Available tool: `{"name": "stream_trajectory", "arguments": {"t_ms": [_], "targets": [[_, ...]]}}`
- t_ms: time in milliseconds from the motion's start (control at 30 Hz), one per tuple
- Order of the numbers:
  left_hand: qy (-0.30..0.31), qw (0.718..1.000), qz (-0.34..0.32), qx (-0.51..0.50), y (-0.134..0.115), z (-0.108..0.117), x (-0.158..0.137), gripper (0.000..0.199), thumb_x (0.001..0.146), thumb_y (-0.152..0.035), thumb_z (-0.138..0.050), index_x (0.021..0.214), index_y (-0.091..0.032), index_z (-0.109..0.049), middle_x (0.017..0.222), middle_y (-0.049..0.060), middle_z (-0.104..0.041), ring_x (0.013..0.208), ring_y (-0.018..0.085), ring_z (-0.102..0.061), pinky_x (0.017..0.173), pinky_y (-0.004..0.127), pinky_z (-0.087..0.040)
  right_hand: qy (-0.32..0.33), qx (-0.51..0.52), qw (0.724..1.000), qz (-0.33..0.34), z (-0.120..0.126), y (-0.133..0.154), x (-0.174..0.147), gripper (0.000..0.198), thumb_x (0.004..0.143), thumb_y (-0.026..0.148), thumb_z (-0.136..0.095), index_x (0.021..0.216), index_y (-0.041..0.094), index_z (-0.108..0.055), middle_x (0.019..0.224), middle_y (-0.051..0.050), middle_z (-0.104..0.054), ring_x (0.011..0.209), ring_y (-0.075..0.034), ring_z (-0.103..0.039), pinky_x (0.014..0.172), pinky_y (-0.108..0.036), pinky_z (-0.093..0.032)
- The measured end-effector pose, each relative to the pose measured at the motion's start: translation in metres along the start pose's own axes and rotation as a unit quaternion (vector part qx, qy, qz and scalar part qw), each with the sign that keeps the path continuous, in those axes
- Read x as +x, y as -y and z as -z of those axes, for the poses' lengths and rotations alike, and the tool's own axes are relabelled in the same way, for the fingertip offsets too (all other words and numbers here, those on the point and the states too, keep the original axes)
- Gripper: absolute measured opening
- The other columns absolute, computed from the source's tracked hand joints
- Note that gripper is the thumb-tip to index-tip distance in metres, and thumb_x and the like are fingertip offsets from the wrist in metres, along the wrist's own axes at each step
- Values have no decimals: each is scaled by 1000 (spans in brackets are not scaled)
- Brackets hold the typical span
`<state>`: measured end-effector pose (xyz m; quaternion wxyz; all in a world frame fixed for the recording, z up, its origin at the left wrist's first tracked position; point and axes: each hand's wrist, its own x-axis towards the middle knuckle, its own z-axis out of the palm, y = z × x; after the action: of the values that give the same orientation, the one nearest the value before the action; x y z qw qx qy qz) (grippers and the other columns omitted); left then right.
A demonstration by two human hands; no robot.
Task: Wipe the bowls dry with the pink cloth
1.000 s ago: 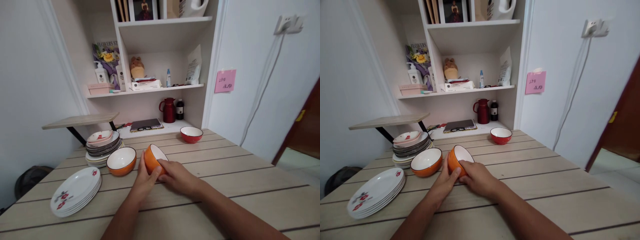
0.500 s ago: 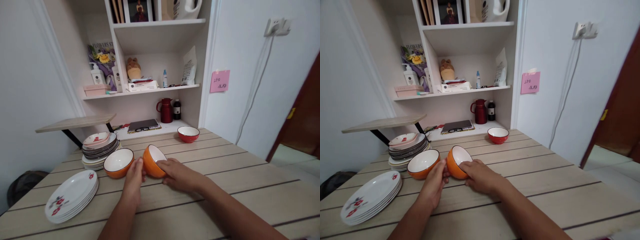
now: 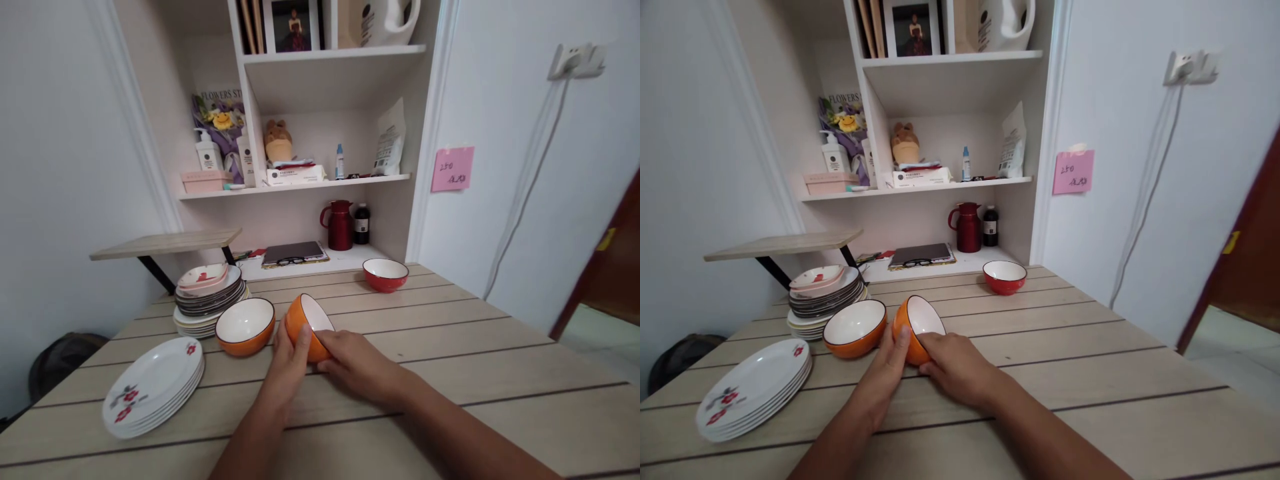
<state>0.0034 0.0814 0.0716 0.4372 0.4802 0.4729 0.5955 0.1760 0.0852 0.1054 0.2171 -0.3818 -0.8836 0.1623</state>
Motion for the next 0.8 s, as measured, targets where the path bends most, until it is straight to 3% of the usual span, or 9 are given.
{"name": "stream_trajectory", "arguments": {"t_ms": [167,333,567,800], "targets": [[4,1000,7,-6,-4,-2,-3,78,83,-59,-77,146,-21,-50,147,15,-57,142,31,-48,118,38,-35,9,-43,999,26,-3,5,1,32,91,21,-65,123,20,-63,119,-11,-75,101,-30,-69,90,-41,-49],[8,999,16,-28,-14,-3,-4,63,84,-45,-78,138,-20,-56,135,13,-66,127,28,-62,110,36,-45,14,-46,997,62,-3,-1,1,42,90,20,-67,131,24,-59,126,-10,-73,106,-29,-68,95,-43,-48],[23,999,2,-24,-14,2,1,52,86,-49,-76,127,-20,-65,135,12,-68,126,30,-63,110,42,-45,39,-2,994,106,4,-22,1,56,85,12,-71,136,32,-57,139,-5,-66,125,-26,-60,109,-43,-39],[48,998,29,-32,-19,4,-3,64,91,-58,-69,143,-25,-53,152,10,-56,142,27,-51,118,38,-38,6,-1,997,71,1,-11,0,34,90,9,-59,119,26,-63,116,-3,-74,102,-23,-67,89,-33,-46]]}}
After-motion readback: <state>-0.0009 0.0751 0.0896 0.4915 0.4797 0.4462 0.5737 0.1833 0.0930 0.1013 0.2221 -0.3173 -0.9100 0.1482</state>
